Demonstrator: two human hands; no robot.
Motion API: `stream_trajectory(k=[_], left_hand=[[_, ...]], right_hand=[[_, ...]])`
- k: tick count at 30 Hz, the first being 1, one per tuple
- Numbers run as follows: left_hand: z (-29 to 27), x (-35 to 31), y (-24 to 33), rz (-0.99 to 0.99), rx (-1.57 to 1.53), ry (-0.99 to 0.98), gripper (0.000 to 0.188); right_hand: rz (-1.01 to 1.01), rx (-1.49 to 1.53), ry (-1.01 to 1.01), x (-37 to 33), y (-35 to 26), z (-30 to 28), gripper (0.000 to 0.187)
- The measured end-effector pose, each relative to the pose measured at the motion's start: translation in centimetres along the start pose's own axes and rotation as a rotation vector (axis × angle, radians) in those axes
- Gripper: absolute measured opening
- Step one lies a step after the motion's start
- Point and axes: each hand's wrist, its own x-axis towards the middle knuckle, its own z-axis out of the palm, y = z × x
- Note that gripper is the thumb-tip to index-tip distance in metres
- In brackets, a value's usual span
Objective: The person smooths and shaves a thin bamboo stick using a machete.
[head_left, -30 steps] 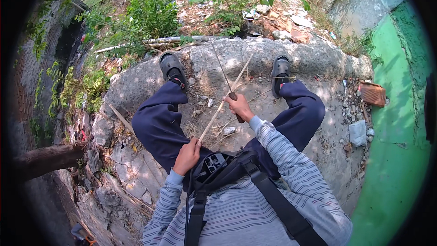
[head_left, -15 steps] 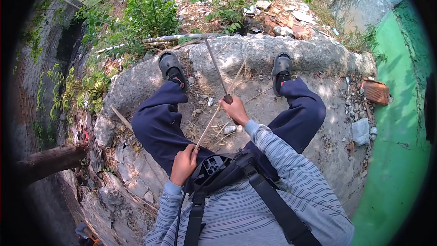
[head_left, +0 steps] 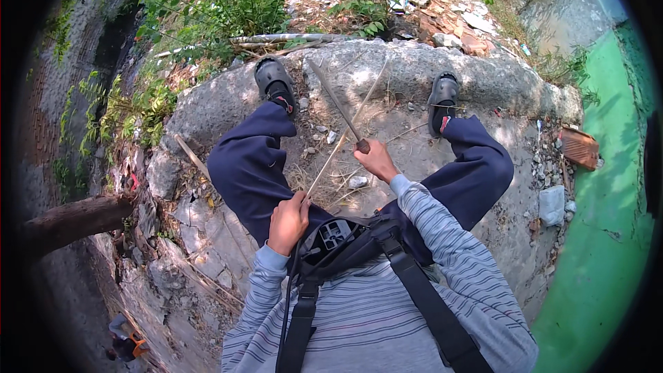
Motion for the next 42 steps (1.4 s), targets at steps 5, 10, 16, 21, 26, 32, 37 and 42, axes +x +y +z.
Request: stream_trajectory(k=[5,10,16,21,26,32,37,42], left_hand=[[-0.2,0.7,0.0,-0.005,0.078,0.051,0.015],[0.3,1.6,0.5,0.003,0.087,0.069,0.017],[2.1,2.1,-0.3,0.004,0.136,0.094,0.016],[2.2,2.2,-0.9,-0.038,0.185,0.036,0.022],[2.0,2.4,-1.2,0.027,0.096,0.058,0.022],[1.6,2.6,-1.1,0.059,0.053,0.088,0.020],[1.7,2.7,-1.2,0.052,0.062,0.077,0.020],[2.2,3.0,-0.7,-0.014,0.059,0.033,0.024]], right_hand=[[-0.086,-0.035,-0.184,-1.0,0.0,0.2,0.024],[-0.161,-0.206,-0.282,-1.2,-0.5,0.2,0.022],[-0.084,-0.327,-0.422,-1.4,-1.2,-0.3,0.026],[-0.068,-0.229,-0.406,-1.5,-1.1,0.4,0.027],[-0.010,-0.052,-0.473,-1.3,1.2,1.5,0.029],[-0.007,-0.060,-0.395,-1.0,0.4,1.5,0.029],[-0.056,-0.123,-0.375,-1.6,-1.5,1.1,0.027],[0.006,-0.100,-0.343,-1.3,-0.4,1.8,0.026]])
